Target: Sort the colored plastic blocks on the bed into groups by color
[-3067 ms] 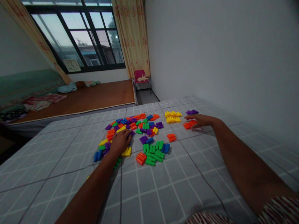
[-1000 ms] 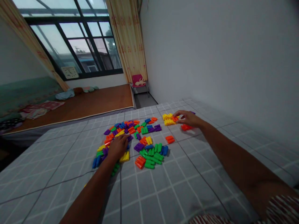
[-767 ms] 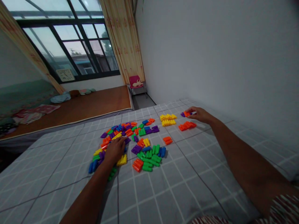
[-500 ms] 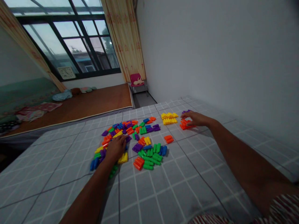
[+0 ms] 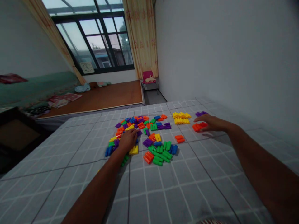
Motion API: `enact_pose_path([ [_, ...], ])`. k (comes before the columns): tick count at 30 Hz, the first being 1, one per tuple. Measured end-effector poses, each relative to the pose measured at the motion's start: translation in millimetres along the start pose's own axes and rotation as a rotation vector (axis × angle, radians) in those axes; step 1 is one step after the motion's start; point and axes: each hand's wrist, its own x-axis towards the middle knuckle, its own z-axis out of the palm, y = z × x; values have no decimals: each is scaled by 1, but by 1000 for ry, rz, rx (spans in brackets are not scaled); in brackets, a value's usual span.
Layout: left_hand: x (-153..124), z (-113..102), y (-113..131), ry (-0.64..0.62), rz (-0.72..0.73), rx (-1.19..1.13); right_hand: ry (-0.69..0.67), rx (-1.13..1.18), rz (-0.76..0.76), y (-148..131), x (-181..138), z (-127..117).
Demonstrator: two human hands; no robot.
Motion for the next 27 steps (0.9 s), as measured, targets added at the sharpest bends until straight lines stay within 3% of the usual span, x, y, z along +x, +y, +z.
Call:
enact_pose_path([
  [3, -1, -5, 3, -17, 4, -75, 134, -13, -72, -6, 5, -2],
  [6, 0, -13, 5, -90, 79, -189, 187, 7, -185, -49, 16, -3],
  [9, 0, -21, 6, -213, 243, -292, 68, 46, -373, -114, 42, 4],
  [12, 0, -26, 5, -258, 320, -346, -61, 34, -524, -173, 92, 22],
  [16, 1, -26, -4, -119, 117, -366, -50, 2, -514, -225, 171, 61],
  [19, 1, -25, -22, -6, -44, -365, -67, -38, -475, -251, 200, 92],
  [23, 0, -23, -50, 46, -234, -246, -73, -93, -537, -274, 177, 113],
  [27, -3, -18, -59, 2, -361, -155, -289, 25, -779, -283, 139, 95],
])
